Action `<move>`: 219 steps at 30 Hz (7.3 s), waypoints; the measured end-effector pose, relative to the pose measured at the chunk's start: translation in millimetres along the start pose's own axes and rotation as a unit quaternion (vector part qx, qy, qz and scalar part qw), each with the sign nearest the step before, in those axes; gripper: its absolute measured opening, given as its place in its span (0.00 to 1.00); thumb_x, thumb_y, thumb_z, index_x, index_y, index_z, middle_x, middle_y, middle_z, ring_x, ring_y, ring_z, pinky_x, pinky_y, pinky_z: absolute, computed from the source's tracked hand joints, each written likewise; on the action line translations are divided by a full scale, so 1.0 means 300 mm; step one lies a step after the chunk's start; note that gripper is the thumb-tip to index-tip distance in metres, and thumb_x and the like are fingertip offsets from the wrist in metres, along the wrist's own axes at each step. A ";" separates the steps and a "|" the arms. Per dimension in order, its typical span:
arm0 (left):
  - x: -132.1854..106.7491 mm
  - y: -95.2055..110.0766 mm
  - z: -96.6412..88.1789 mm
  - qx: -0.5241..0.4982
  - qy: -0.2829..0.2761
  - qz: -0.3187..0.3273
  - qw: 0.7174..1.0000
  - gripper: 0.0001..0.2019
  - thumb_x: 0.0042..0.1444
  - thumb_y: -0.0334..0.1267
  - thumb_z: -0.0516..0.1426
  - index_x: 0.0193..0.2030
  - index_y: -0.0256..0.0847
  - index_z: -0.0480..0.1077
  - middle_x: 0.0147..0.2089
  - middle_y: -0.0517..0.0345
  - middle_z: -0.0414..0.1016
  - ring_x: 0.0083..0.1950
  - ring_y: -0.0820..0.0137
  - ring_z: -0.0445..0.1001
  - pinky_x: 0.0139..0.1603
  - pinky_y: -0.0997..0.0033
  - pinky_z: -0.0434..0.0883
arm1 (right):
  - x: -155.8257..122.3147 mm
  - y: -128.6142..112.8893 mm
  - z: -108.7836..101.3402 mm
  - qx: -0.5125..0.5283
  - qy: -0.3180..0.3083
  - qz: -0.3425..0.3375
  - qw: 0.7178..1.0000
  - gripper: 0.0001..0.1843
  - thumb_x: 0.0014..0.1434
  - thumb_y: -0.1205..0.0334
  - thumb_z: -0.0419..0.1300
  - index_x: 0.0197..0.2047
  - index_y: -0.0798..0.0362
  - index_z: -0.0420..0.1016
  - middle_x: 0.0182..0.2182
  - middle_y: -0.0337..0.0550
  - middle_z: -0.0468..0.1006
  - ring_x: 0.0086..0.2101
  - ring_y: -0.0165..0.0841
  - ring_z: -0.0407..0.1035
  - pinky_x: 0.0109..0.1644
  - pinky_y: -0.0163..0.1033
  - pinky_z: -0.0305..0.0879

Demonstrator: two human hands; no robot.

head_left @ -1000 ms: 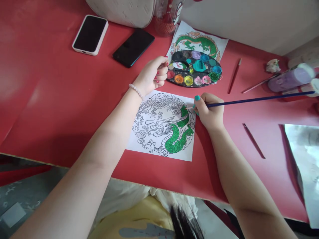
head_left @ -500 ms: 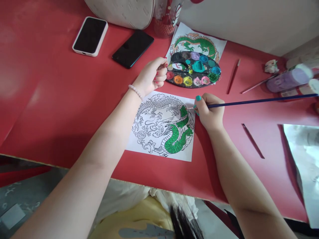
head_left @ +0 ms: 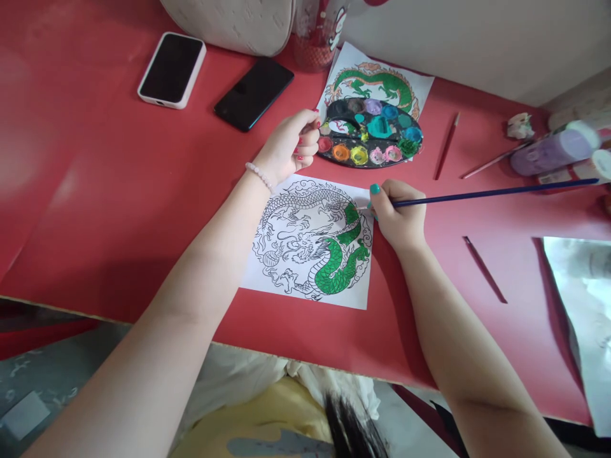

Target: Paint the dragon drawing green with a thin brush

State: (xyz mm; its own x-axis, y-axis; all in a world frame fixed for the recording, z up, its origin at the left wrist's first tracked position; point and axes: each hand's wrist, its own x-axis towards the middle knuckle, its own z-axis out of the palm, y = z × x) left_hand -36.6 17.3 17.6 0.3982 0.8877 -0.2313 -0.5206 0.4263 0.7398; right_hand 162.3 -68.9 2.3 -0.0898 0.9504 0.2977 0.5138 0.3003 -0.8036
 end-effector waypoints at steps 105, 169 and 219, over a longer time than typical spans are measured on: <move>0.002 0.010 0.016 0.060 0.074 -0.034 0.995 0.13 0.55 0.37 0.50 0.20 0.43 0.58 0.10 0.67 0.46 0.11 0.80 0.44 0.12 0.76 0.46 | 0.014 -0.010 0.007 0.007 -0.089 -0.038 0.995 0.18 0.56 0.58 0.54 0.18 0.53 0.57 0.16 0.34 0.57 0.20 0.24 0.49 0.24 0.34 0.48; 0.007 0.008 0.005 0.052 0.040 -0.041 0.997 0.12 0.52 0.37 0.51 0.18 0.45 0.59 0.10 0.66 0.44 0.12 0.78 0.44 0.12 0.74 0.45 | 0.012 -0.003 0.015 -0.008 -0.036 -0.037 0.999 0.23 0.57 0.49 0.54 0.17 0.53 0.55 0.15 0.34 0.55 0.19 0.22 0.48 0.23 0.35 0.46; 0.003 0.002 0.014 0.065 0.015 0.010 0.998 0.11 0.55 0.34 0.48 0.22 0.41 0.54 0.18 0.68 0.34 0.16 0.82 0.36 0.15 0.78 0.40 | 0.020 0.012 0.066 -0.042 0.074 -0.021 0.996 0.26 0.55 0.40 0.51 0.18 0.52 0.55 0.14 0.36 0.52 0.20 0.26 0.56 0.23 0.38 0.49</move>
State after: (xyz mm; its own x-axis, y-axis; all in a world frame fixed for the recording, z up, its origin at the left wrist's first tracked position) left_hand -33.3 17.6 20.4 0.3649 0.9012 -0.2340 -0.4251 0.3849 0.8192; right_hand 146.7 -60.5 -9.1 0.0100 0.9131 0.4077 0.5829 0.3260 -0.7443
